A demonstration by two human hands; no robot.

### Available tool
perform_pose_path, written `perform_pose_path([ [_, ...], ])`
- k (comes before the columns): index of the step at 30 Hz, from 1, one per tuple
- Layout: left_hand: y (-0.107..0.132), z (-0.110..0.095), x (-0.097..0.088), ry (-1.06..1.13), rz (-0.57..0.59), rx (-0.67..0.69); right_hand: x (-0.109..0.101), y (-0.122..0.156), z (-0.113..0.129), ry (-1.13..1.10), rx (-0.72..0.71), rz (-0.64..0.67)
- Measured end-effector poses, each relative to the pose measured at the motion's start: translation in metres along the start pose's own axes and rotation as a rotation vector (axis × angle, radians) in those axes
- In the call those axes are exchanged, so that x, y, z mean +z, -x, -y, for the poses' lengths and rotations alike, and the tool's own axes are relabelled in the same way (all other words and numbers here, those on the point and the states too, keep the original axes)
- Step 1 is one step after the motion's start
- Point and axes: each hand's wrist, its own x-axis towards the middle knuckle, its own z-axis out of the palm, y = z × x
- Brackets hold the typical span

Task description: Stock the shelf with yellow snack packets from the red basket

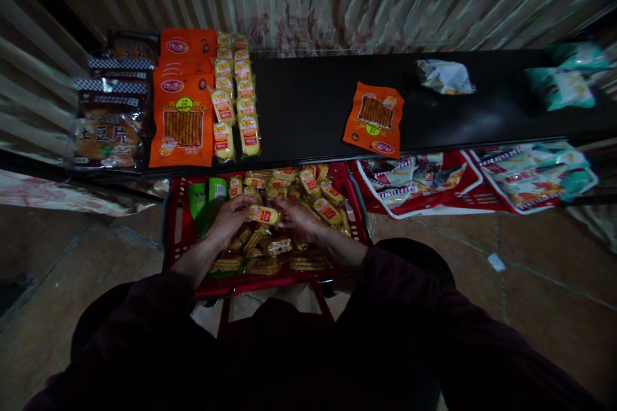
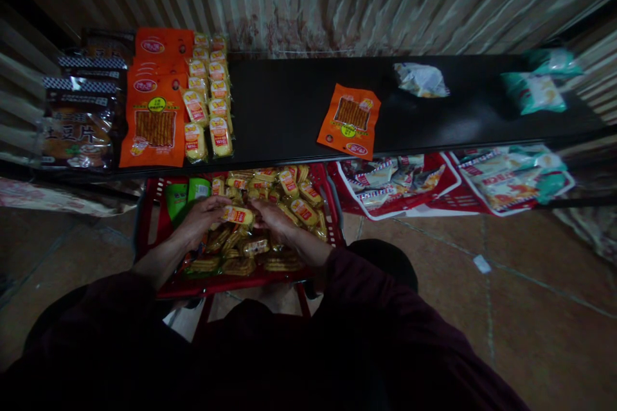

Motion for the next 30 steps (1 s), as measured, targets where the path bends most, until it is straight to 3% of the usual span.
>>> perform_pose_path([
  [11,-0.008,0.006,0.001,0.049,-0.072,-0.009,0.007,0.009,-0.012,0.06,-0.048,0.096],
  [19,-0.007,0.011,0.001,0.22,-0.009,0.029,0.003,0.003,-0.018,-0.049,-0.107,0.151],
  [24,-0.002,0.008,0.003,0.182,-0.008,-0.001,0.003,0.001,-0.019,-0.094,-0.109,0.141],
  [30,0.003,0.013,0.008,0.121,0.09,0.01,0.004,-0.003,-0.025,-0.173,-0.146,0.158],
])
